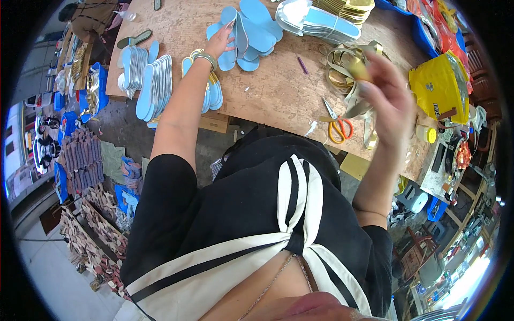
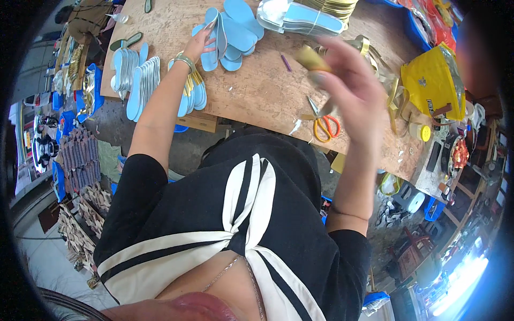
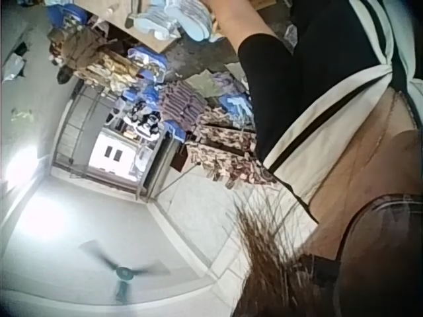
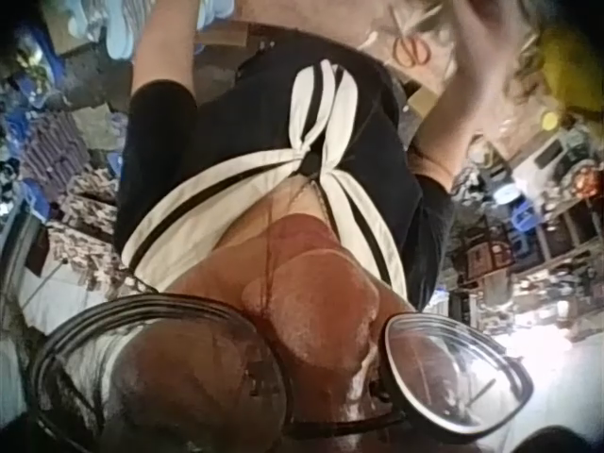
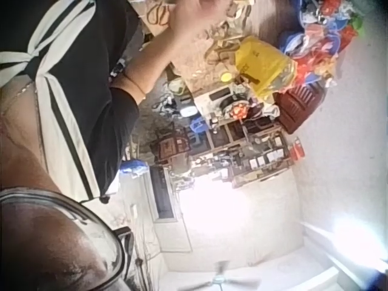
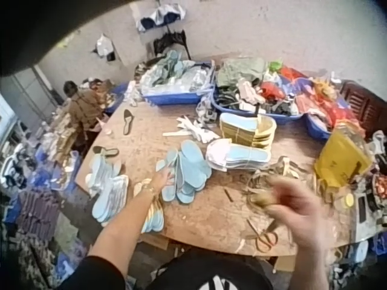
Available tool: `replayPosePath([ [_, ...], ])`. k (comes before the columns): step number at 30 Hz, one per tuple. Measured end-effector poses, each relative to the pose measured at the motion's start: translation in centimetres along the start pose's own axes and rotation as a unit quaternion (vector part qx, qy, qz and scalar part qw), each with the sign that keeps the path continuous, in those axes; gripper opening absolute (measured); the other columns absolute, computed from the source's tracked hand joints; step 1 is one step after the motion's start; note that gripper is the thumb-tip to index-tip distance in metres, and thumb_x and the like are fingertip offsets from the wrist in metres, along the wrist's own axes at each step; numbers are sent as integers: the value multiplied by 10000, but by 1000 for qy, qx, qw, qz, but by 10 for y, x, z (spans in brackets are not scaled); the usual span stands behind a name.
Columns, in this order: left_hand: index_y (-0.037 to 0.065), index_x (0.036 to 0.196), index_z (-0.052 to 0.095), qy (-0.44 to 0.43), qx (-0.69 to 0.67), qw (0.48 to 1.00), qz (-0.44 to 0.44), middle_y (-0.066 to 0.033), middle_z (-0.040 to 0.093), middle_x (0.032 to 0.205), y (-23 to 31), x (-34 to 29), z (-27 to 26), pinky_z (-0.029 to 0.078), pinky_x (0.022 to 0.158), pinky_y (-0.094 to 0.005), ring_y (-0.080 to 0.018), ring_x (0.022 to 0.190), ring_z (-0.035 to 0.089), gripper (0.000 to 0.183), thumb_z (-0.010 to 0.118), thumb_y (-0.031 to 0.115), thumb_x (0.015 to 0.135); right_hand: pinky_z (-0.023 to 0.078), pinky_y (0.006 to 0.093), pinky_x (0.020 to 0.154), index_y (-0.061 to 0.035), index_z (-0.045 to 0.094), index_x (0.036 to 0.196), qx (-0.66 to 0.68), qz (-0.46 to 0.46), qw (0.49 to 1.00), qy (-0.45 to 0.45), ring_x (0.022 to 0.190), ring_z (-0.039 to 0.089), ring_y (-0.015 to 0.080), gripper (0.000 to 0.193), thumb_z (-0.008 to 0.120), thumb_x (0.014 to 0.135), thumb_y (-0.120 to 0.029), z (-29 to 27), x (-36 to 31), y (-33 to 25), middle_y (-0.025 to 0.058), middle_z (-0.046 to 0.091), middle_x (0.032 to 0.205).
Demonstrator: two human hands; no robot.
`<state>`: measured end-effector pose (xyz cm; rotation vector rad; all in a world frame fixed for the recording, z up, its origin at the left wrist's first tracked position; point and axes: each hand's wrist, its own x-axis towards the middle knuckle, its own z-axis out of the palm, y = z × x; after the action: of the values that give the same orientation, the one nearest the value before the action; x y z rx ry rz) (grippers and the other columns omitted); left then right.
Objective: Applying decorative gold trim to blue shoe insoles and cutting components.
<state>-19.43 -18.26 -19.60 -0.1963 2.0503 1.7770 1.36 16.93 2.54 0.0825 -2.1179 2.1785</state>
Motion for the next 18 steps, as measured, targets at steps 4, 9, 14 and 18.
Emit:
replayPosePath([
  [4, 166, 1433, 315, -7, 62, 997, 39, -118, 405, 1384, -12, 6, 10, 466, 935, -422, -308, 1217, 464, 541, 393, 385, 945, 513, 278, 715, -101, 670, 990, -168, -30, 975, -145, 792, 622, 189, 186, 636, 807, -93, 69, 42, 104, 68, 637, 936],
  [9, 157, 1433, 306, -20, 170, 983, 63, -132, 463, 1354, -3, 0, 7, 480, 902, -404, -285, 1247, 450, 562, 393, 402, 936, 503, 327, 797, -69, 640, 823, -291, -214, 897, -255, 999, 582, 261, 106, 613, 740, -10, 149, 90, 221, 82, 621, 1053],
  [14, 121, 1341, 431, -14, 498, 849, 177, -197, 629, 1057, 8, 2, -2, 487, 821, -431, -346, 957, 614, 483, 362, 382, 940, 493, 369, 813, -61, 631, 803, -448, -173, 834, -271, 1078, 543, 236, 95, 586, 719, -66, 160, 111, 259, 74, 628, 1028],
  [18, 61, 1320, 421, 105, 284, 943, 137, -154, 643, 943, 52, 2, -32, 534, 682, -354, -233, 822, 671, 421, 345, 296, 979, 509, 374, 777, -61, 650, 807, -500, -50, 829, -245, 934, 603, 267, 98, 587, 754, -114, 144, 120, 255, 84, 648, 896],
])
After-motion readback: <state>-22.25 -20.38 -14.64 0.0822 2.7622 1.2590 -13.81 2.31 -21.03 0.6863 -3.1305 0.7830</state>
